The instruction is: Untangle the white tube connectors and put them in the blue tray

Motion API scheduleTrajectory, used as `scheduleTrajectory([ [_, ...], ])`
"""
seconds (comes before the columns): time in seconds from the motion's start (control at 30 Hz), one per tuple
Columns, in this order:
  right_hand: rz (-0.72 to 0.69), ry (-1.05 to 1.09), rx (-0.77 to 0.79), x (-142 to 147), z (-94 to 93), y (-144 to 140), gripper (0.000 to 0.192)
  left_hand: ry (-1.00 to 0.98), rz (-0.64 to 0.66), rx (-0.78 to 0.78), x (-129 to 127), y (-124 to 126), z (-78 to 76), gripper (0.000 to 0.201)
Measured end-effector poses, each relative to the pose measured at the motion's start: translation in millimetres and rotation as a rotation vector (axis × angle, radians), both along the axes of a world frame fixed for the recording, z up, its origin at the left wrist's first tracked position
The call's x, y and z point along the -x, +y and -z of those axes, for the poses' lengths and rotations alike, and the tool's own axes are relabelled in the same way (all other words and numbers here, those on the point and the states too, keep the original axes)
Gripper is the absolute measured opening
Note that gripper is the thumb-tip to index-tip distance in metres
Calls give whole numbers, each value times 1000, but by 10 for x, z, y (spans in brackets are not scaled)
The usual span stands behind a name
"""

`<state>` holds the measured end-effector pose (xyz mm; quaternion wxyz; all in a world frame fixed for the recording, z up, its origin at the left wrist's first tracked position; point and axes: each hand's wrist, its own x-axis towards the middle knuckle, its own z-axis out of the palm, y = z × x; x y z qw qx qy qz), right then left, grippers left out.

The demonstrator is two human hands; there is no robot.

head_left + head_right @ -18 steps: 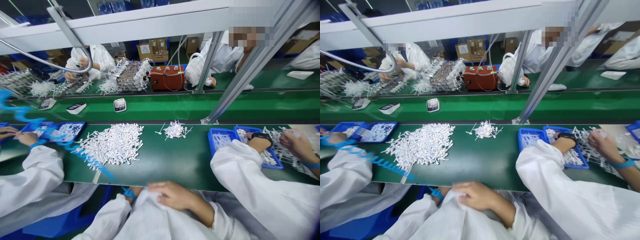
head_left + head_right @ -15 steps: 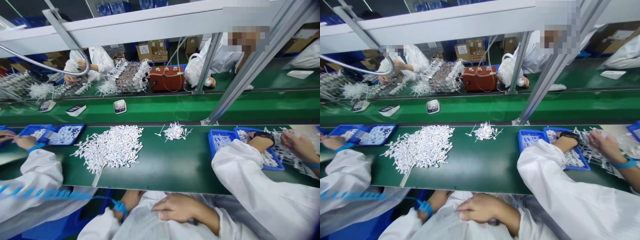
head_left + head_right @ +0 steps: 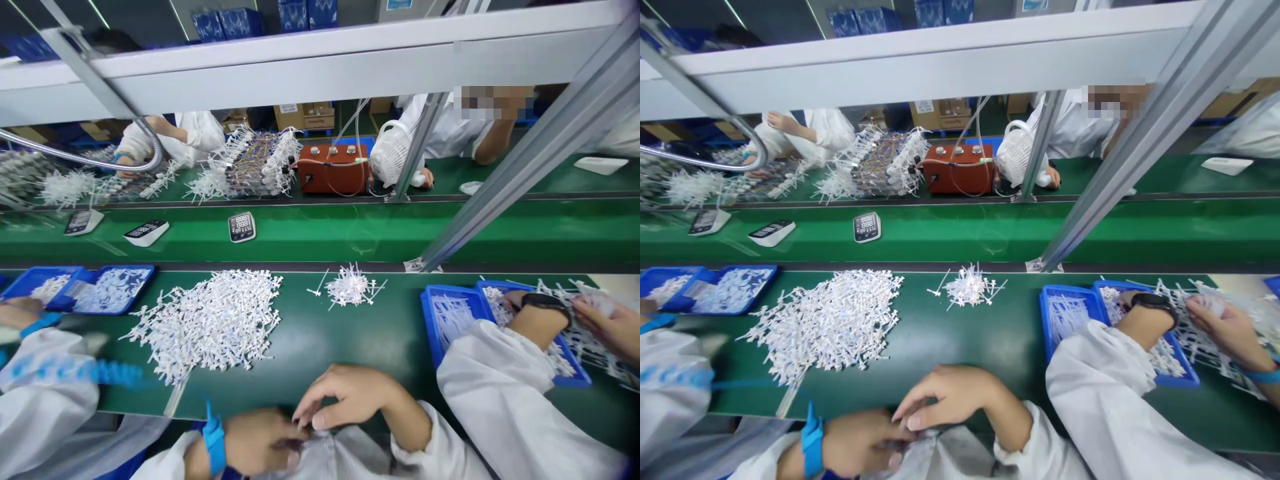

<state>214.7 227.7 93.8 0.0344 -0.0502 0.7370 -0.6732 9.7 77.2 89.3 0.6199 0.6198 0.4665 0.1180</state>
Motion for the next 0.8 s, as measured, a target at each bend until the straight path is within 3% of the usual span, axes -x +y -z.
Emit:
scheduleTrajectory([
  [0.07,-86,27,164,113,-28,272,46,79,67,-56,77,413,-63,28],
  [0.1,-131,19,268,159,16,406,49,142,19,-93,105,638,-70,32],
  [0.17,-173,-32,467,222,214,628,56,357,-233,-302,131,1075,-19,27],
  [0.27,-122,-165,608,247,623,785,55,560,-486,-557,112,1566,195,21],
  [0.37,-117,-304,605,253,895,773,48,656,-542,-634,65,1799,441,23],
  [0.47,-104,-342,599,300,946,756,44,730,-536,-632,18,1854,577,26],
  [0.53,-101,-342,607,340,913,774,41,682,-483,-614,11,1818,575,29],
  [0.67,-156,-292,587,383,835,821,34,759,-514,-623,215,1576,380,41],
  [0.8,-148,-259,553,391,822,823,29,980,-497,-508,672,1245,150,24],
])
